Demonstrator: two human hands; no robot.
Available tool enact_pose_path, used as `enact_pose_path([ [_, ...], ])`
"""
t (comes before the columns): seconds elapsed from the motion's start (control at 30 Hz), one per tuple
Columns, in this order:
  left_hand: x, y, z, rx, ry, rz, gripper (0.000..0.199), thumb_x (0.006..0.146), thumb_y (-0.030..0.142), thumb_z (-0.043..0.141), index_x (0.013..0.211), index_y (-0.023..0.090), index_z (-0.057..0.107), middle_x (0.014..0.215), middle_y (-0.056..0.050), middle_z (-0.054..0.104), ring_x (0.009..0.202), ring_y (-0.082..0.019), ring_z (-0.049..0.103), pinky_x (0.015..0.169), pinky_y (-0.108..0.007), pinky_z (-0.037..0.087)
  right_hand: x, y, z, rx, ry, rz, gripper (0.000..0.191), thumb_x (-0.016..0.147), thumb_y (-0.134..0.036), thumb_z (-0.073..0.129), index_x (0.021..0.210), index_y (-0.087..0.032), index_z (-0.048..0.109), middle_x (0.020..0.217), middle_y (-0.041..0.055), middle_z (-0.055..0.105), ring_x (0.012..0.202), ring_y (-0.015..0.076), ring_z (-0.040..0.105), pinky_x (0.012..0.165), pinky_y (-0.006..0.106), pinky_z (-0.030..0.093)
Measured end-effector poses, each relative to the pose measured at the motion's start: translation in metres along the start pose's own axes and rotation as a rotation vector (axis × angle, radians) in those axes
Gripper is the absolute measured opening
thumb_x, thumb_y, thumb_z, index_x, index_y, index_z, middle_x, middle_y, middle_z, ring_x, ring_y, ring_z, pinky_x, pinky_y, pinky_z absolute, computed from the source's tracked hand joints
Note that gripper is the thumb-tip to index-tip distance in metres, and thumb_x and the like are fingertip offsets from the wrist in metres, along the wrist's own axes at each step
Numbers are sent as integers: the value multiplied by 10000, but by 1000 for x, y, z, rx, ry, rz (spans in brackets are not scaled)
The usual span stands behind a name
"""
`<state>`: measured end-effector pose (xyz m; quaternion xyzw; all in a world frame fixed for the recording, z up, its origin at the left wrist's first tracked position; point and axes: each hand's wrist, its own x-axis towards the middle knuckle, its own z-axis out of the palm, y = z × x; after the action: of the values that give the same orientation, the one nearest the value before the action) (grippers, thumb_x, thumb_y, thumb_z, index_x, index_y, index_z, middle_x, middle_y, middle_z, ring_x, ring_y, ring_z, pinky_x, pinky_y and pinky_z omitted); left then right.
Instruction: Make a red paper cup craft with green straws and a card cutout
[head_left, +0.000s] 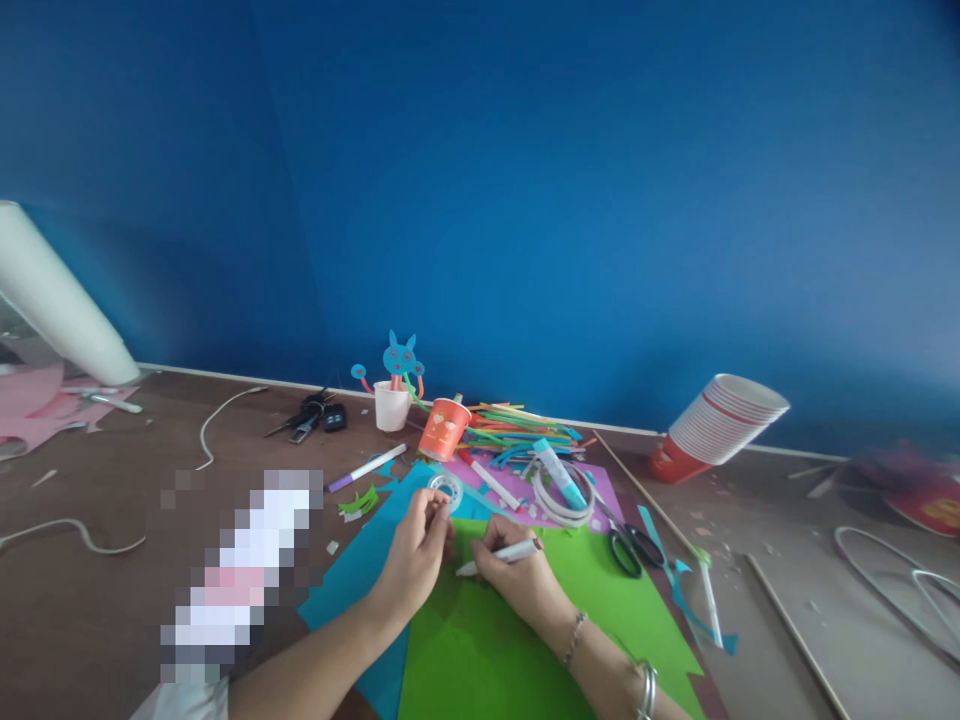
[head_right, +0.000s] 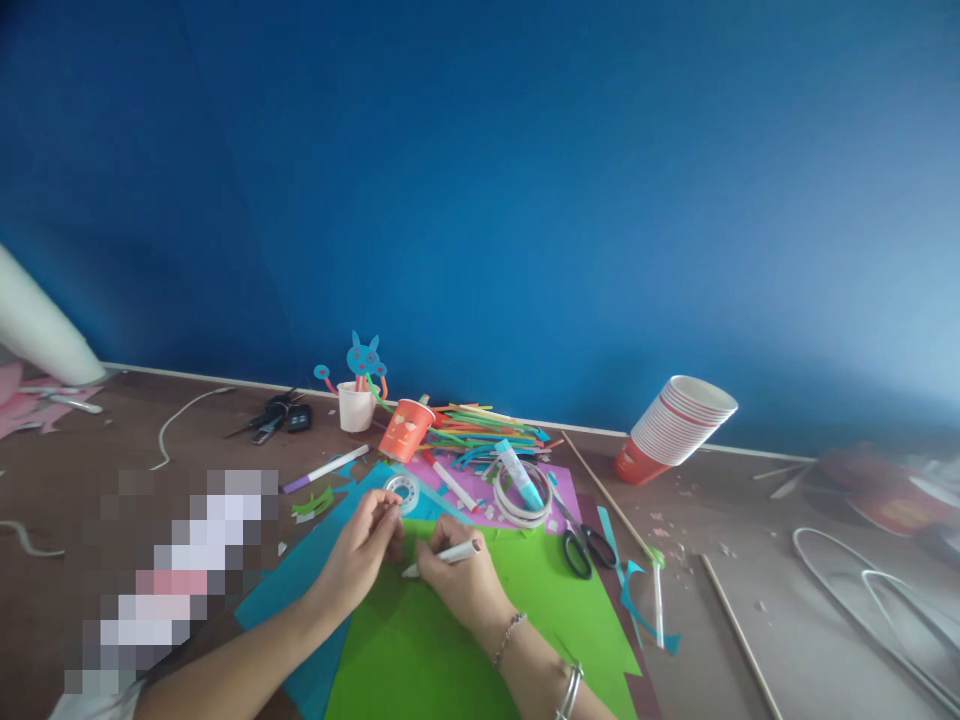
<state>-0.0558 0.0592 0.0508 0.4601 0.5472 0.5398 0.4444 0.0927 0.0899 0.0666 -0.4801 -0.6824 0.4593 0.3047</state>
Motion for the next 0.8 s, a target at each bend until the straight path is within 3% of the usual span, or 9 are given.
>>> enact_pose_path([
  [0.43, -1, 5, 0, 8, 13, -3, 291, 868, 504, 460, 882, 213, 470, 646, 33, 490, 563, -148, 498, 537, -267, 426, 1, 5, 2, -8, 45, -5, 228, 707, -311, 521, 539, -231, 389, 428, -57, 461, 417, 97, 375, 434, 225, 294],
  [0.8, -1, 1, -1, -2, 32, 6, 287, 872, 494, 467, 887, 209, 485, 653, 29, 495, 578, -148, 499, 534, -258, 431, -1, 0, 3, -35, -7, -2, 208, 701, -284, 546, 551, -222, 417, 450, -50, 489, 432, 98, 375, 442, 225, 290],
])
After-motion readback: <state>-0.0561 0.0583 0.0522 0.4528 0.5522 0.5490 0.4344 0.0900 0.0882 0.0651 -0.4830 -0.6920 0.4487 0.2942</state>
